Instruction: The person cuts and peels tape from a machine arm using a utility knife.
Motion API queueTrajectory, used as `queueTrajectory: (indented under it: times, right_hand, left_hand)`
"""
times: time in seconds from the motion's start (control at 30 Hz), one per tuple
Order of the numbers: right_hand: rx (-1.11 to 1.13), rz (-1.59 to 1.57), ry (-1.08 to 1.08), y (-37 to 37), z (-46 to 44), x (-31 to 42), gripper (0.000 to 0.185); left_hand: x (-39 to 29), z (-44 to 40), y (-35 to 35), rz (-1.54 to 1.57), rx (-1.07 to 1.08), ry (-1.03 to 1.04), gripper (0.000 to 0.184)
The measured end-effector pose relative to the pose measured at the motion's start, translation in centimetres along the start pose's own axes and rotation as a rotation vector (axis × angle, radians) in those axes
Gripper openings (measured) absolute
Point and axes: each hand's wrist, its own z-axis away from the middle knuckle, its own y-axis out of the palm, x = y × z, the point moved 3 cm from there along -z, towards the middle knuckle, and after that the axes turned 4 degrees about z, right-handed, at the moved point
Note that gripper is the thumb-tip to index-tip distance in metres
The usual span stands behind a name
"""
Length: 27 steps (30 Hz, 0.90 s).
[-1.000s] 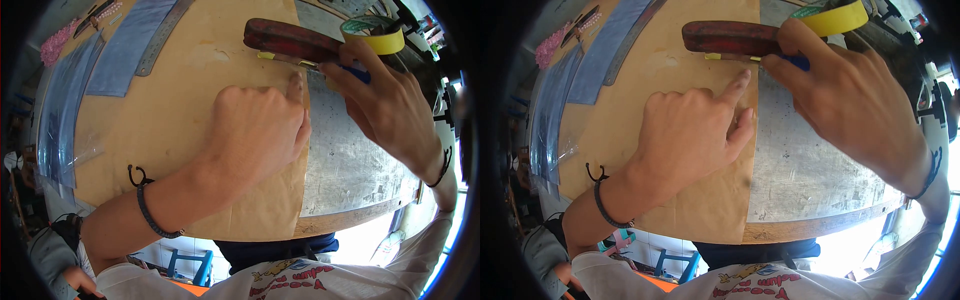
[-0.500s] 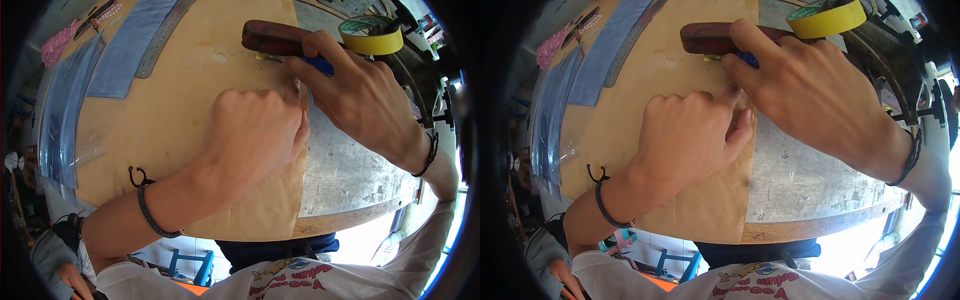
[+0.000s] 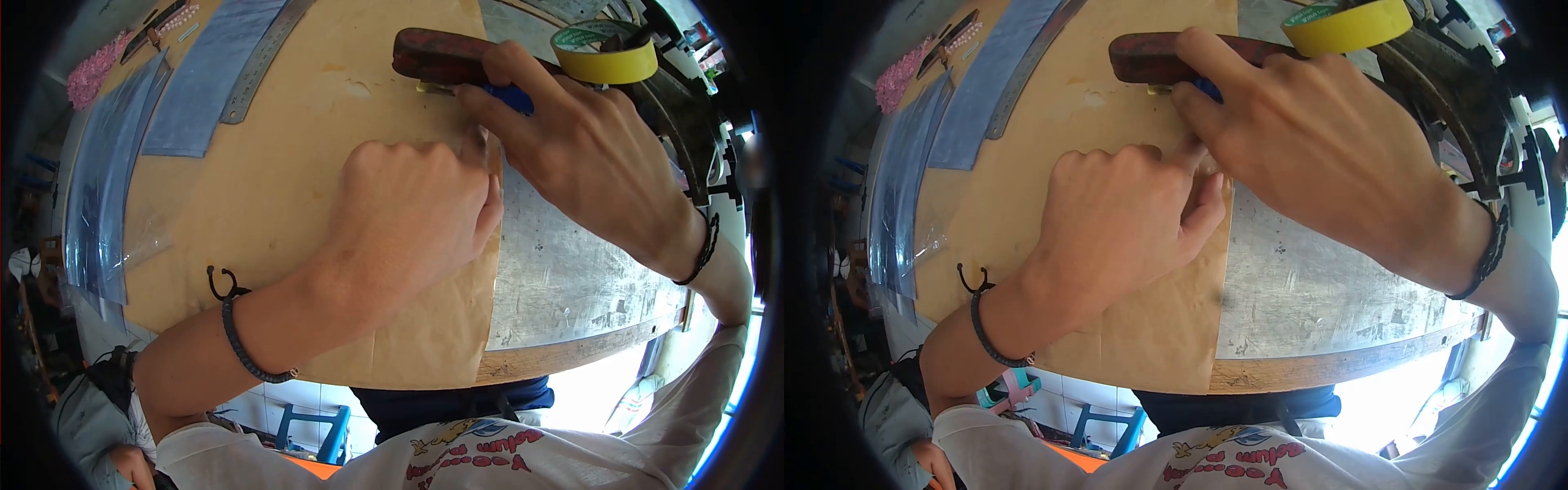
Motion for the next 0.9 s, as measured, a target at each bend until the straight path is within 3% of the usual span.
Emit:
queueTrajectory:
  times: [0.27, 0.9]
  right_hand:
    - [0.054, -0.004, 0.051, -0.4, 1.6, -1.2, 0.043]
    - [0.104, -0.025, 0.075, -1.0, 3.4, -1.5, 0.043]
  left_hand:
    - [0.0, 0.1, -0.1, -0.023, -0.059, 0.002, 0.044]
    - [-0.3, 0.2, 0.0, -0.039, -0.039, 0.007, 0.046]
